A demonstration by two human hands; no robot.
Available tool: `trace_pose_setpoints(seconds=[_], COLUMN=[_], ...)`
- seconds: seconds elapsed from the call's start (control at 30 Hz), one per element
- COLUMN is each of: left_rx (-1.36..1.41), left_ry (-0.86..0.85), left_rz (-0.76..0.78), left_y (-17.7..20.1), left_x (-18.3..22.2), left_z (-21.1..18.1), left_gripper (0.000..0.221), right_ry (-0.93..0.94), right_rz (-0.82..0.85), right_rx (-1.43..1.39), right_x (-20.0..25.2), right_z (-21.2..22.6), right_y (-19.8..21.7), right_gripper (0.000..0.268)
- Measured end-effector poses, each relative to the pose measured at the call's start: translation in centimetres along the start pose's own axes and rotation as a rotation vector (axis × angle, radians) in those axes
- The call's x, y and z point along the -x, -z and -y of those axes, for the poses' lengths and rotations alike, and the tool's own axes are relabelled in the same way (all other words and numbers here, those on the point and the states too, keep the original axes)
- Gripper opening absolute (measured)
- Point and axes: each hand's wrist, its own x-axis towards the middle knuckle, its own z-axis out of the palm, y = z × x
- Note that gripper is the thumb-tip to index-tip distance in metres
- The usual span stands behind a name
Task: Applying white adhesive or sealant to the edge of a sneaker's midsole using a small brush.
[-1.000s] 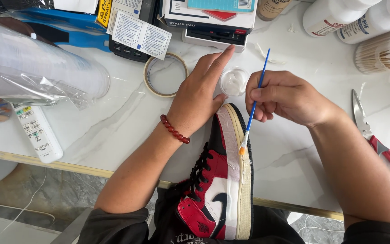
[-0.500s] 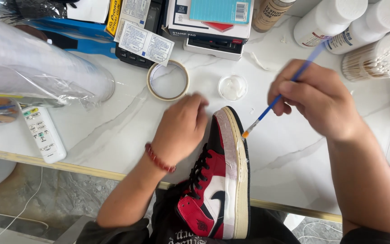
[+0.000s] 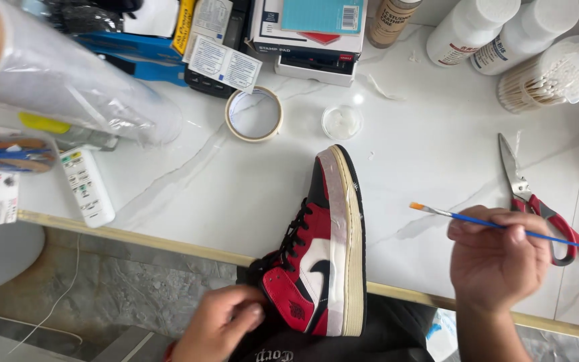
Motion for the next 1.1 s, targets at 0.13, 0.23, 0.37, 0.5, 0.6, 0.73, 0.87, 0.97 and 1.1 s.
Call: trace_pose_setpoints(seconds=[0.13, 0.23, 0.37, 0.5, 0.6, 0.73, 0.87, 0.97, 1.1], left_rx=[0.362, 0.64, 0.269, -0.092, -0.206, -0.571, -0.391, 0.027, -0.025], left_ry=[-0.745, -0.861, -1.046, -0.758, -0.741, -1.188, -1.022, -0.816, -0.744], left_rz=[0.146, 0.318, 0.076, -0.286, -0.445, -0.421, 0.058, 0.258, 0.13], left_y=[-2.0, -3.0, -3.7, -3.2, -1.4, 0.5, 1.9, 2.2, 0.5], left_x=[1.0, 1.8, 2.2, -0.6, -1.8, -1.1, -3.6, -7.3, -11.2], left_z=[-4.9, -7.4, -7.3, -6.7, -13.4, -18.1, -17.9, -16.7, -19.7], left_gripper=[0.054, 0.08, 0.068, 0.041, 0.054, 0.072, 0.069, 0.065, 0.098], right_ry=[-0.052, -0.129, -0.095, 0.044, 0.129, 0.219, 0.211, 0.182, 0.108], right_rz=[-0.01, -0.03, -0.047, -0.114, -0.136, -0.174, -0.108, -0.009, 0.178], right_rx=[-0.042, -0.172, -0.206, -0.17, -0.104, -0.022, 0.064, 0.133, 0.218], right_x=[0.6, 1.0, 2.5, 4.5, 4.9, 3.3, 0.7, -1.5, -4.9], right_z=[-1.4, -1.8, -1.6, -1.7, -1.4, -0.3, 1.2, 2.2, 3.1], right_y=[-1.6, -3.0, -3.3, -2.4, -1.6, -0.3, 0.4, 0.1, -0.5], right_gripper=[0.018, 0.02, 0.021, 0.023, 0.023, 0.023, 0.021, 0.023, 0.025])
